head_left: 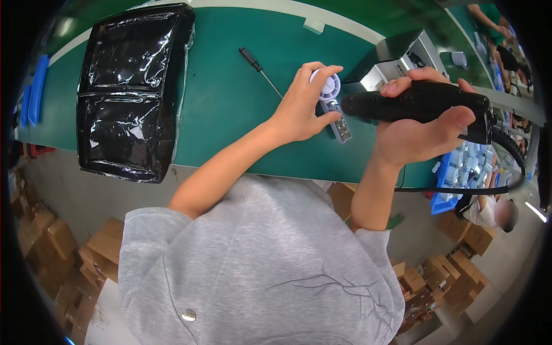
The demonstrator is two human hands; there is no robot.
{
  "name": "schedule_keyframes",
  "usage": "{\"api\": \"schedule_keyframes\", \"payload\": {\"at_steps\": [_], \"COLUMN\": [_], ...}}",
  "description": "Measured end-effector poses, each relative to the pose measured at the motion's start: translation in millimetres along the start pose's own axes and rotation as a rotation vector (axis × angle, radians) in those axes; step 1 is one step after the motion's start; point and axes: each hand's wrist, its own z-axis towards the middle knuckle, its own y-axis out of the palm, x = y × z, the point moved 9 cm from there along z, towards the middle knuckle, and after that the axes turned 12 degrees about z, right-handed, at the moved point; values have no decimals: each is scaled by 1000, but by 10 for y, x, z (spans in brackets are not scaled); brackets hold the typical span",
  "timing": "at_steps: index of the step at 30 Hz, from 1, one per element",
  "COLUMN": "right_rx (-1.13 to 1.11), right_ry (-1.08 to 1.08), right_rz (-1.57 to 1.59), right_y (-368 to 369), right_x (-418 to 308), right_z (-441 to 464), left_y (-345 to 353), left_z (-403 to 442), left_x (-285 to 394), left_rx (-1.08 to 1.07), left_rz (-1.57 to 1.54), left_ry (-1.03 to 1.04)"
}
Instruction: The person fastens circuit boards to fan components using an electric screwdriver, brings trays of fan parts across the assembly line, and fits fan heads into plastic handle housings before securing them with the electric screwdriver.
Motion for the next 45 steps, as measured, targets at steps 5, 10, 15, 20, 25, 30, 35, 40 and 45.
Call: {"api": "schedule_keyframes", "payload": {"at_steps": [5, 10, 15, 20, 25, 30, 35, 40, 45], "right_rx": [-18, -111, -152, -221, 186, 157, 25, 114, 134], "right_ry": [-20, -162, -196, -41, -201, -188, -232, 32, 56], "right_rz": [-16, 156, 118, 84, -51, -8, 72, 83, 27], "right_y": [19, 44, 82, -53, -712, -741, -692, -842, -948], "right_x": [9, 20, -15, 50, -451, -284, -282, -298, -283], "right_z": [-20, -72, -161, -6, 538, 608, 372, 35, -243], "left_y": [11, 2, -4, -28, -21, -6, -7, 0, 2], "left_z": [3, 4, 3, -5, 6, 19, -7, 16, 20], "left_x": [-11, 0, 22, 29, 51, 44, 58, 48, 50], "left_rx": [0, 6, 14, 3, -24, 11, 9, 39, 36], "left_rz": [4, 25, 33, 61, 65, 86, 92, 106, 116], "left_ry": [-3, 4, 14, 19, 6, 41, 65, 99, 87]}}
